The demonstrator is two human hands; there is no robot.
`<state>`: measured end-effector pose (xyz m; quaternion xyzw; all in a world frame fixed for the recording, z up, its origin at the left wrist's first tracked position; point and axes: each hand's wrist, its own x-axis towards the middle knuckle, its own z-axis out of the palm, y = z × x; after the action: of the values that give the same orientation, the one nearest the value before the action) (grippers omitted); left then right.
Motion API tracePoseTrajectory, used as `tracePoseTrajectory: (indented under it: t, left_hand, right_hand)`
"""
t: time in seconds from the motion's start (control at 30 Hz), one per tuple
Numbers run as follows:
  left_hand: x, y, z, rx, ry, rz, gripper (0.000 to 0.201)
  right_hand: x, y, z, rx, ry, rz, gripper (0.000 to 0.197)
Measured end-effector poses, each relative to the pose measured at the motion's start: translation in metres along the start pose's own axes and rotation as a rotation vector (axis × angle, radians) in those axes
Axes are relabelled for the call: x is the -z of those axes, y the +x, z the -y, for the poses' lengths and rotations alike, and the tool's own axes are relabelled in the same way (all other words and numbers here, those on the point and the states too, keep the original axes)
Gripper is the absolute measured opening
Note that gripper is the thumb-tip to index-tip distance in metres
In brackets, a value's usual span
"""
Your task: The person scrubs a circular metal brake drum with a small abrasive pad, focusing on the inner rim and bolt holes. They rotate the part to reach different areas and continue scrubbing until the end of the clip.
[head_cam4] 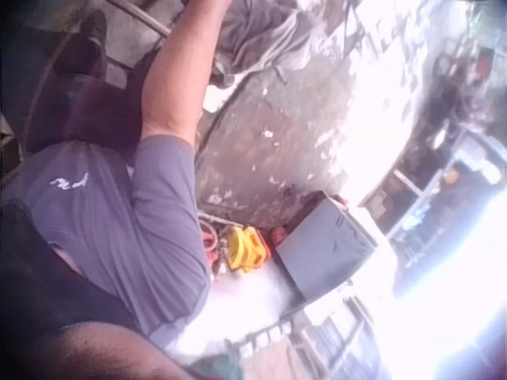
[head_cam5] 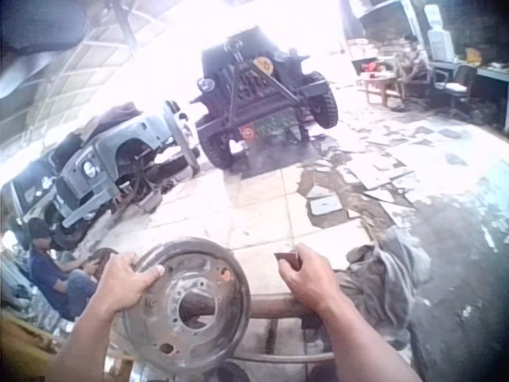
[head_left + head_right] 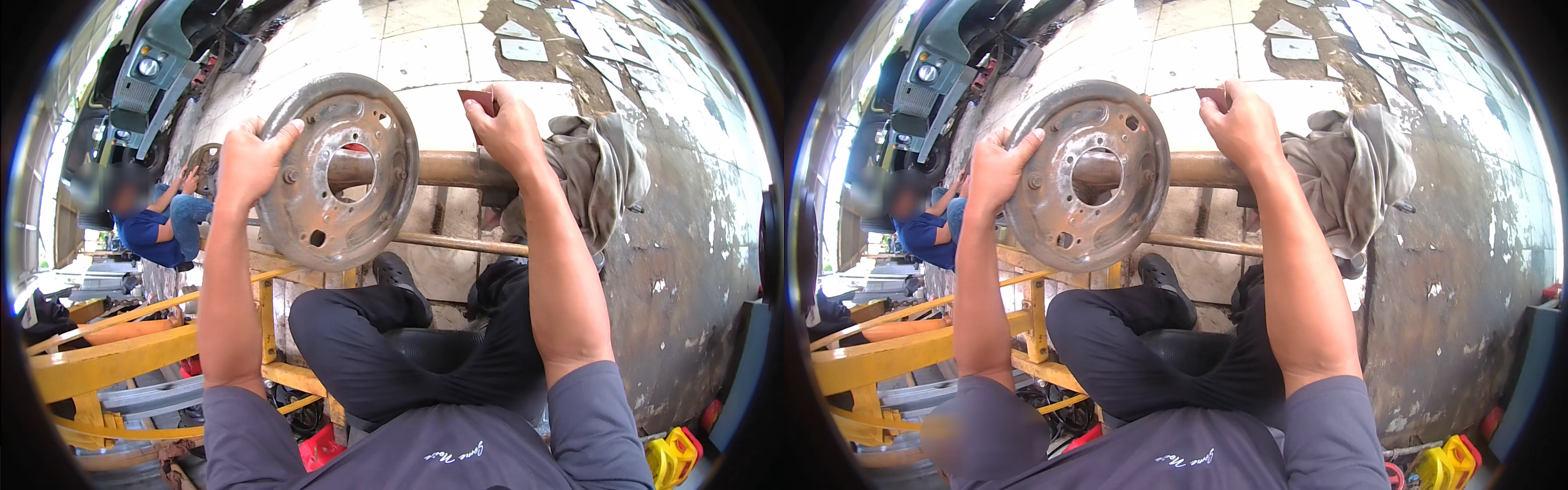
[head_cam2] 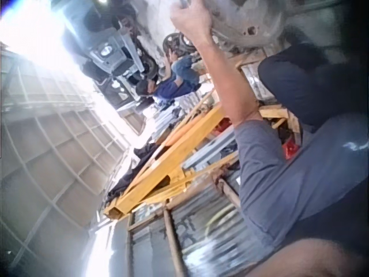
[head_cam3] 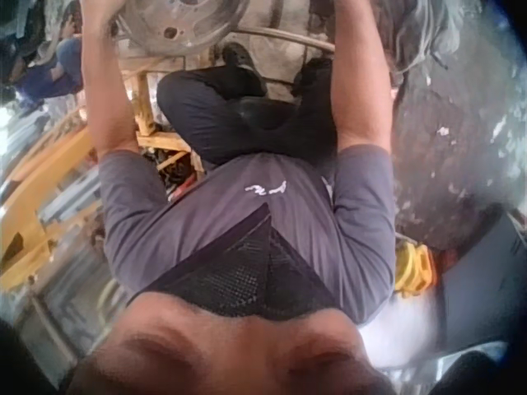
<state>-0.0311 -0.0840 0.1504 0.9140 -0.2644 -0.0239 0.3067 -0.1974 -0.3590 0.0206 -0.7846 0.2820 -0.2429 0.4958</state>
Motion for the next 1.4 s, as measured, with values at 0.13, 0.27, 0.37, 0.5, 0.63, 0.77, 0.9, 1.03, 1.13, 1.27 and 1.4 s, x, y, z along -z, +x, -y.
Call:
tracePoseTrajectory:
  t: [0.13, 0.27, 0.37, 0.5, 0.63, 0.77, 0.9, 1.03, 1.13, 1.27, 1.4]
  left_hand:
    - [-0.005, -0.009, 0.019, 0.003, -0.016, -0.171, 0.05]
    - [-0.009, -0.014, 0.019, 0.009, -0.125, -0.12, 0.043]
    - [-0.012, -0.031, 0.018, -0.021, -0.486, -0.035, 0.037]
    - [-0.017, -0.051, 0.032, -0.064, -0.722, -0.028, 0.029]
    - [-0.032, -0.061, 0.026, -0.026, -0.998, -0.126, 0.035]
    - [-0.034, -0.067, 0.065, -0.028, -1.141, 0.056, 0.042]
    - [-0.04, -0.078, 0.054, 0.045, -1.342, 0.079, 0.043]
    - [-0.037, -0.076, 0.066, 0.018, -1.285, 0.076, 0.048]
    - [-0.042, -0.076, 0.066, 0.008, -1.292, 0.093, 0.05]
    - [-0.041, -0.076, 0.048, -0.042, -1.252, 0.07, 0.048]
    - [-0.043, -0.076, 0.053, -0.104, -1.224, 0.103, 0.047]
  right_hand:
    - [-0.011, -0.005, 0.01, 0.04, -0.019, 0.047, 0.033]
    - [-0.02, -0.016, 0.029, 0.03, 0.148, 0.114, 0.035]
    - [-0.045, -0.033, 0.053, -0.072, 0.367, 0.248, 0.036]
    - [-0.09, -0.053, 0.076, 0.06, 0.102, 0.219, 0.037]
    - [-0.132, -0.06, 0.081, 0.337, 0.069, 0.116, 0.026]
    - [-0.161, -0.065, 0.086, 0.494, 0.068, 0.089, 0.03]
    - [-0.162, -0.066, 0.083, 0.56, -0.035, 0.127, 0.047]
    - [-0.159, -0.066, 0.084, 0.611, -0.202, 0.207, 0.073]
    - [-0.162, -0.066, 0.087, 0.66, -0.309, 0.14, 0.076]
    - [-0.165, -0.065, 0.084, 0.689, -0.318, 0.074, 0.078]
    - [-0.157, -0.075, 0.089, 0.708, -0.31, 0.105, 0.073]
